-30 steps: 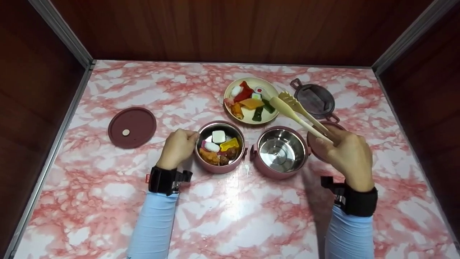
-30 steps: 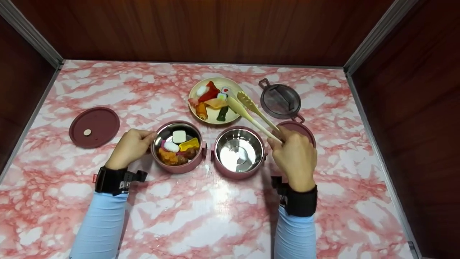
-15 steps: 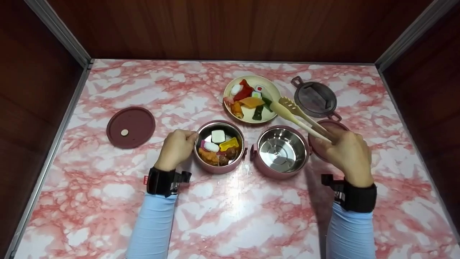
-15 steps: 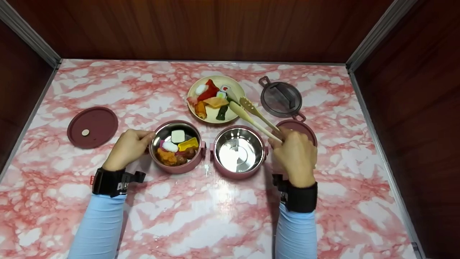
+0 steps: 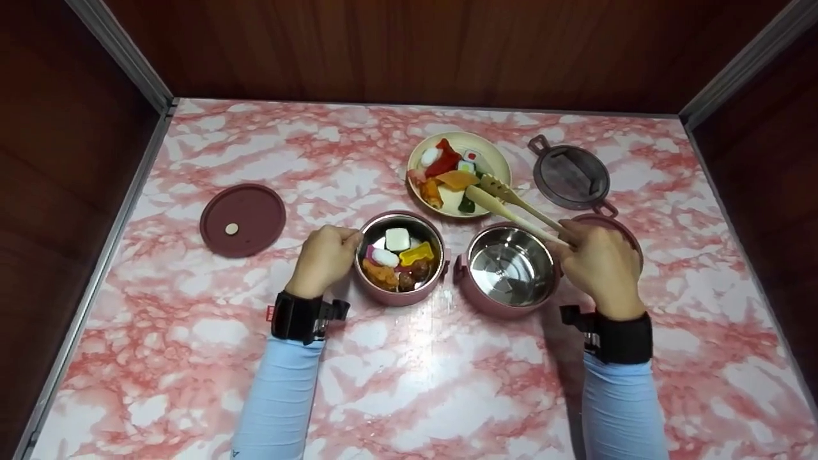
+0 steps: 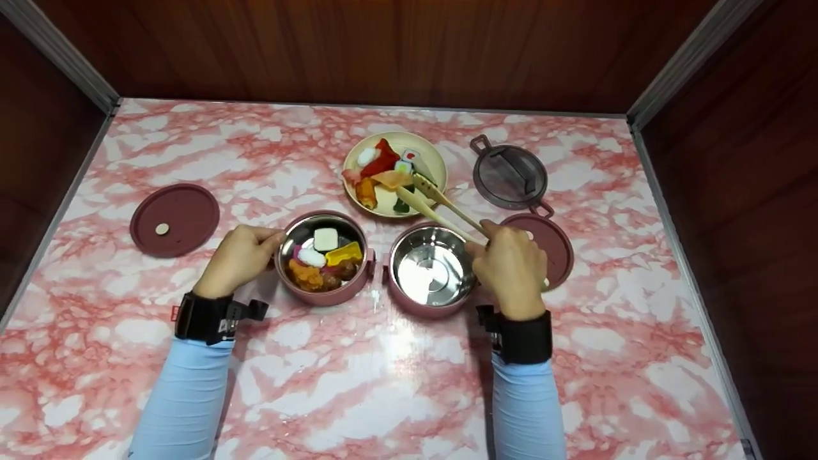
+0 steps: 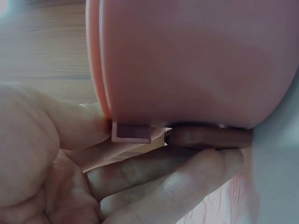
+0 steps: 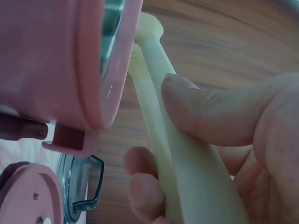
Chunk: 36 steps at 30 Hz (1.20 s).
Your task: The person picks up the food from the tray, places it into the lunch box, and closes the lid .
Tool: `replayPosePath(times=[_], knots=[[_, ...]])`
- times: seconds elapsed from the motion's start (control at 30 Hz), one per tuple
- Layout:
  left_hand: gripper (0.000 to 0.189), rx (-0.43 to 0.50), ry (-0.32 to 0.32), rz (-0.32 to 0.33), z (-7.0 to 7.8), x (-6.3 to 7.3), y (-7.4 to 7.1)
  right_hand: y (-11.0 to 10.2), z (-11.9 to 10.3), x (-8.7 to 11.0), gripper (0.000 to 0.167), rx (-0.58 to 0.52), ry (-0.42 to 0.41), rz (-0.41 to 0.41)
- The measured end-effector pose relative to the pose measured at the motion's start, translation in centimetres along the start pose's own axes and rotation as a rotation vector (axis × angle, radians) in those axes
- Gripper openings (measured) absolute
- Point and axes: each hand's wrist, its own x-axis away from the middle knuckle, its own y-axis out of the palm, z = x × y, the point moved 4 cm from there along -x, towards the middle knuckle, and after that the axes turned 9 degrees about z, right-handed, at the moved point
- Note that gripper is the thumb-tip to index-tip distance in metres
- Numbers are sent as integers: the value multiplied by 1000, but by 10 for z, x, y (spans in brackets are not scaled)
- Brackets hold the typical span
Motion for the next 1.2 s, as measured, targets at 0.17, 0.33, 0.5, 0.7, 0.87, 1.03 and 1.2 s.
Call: replayPosePath(times=[0.17, 0.33, 0.5, 0.7, 0.87, 1.03, 1.2], knots=[[26, -10, 9, 9, -1, -1, 1, 1, -7, -25, 31, 41, -149, 20], [25, 3, -27, -12, -2, -1, 2, -5, -19, -58, 32, 123, -325, 7], [27, 9, -34, -18, -2, -1, 2, -9, -37, -90, 19, 225, -489, -34], [27, 17, -41, -16, -3, -2, 3, -2, -61, -114, 12, 344, -618, -159], [26, 11, -31, -9, -2, -2, 2, -1, -75, -119, 17, 406, -688, -156], [26, 10, -13, 2, 0, -1, 1, -7, -79, -119, 9, 395, -703, -98], [26, 11, -21, 9, -1, 0, 0, -19, -78, -119, 5, 357, -681, -70]])
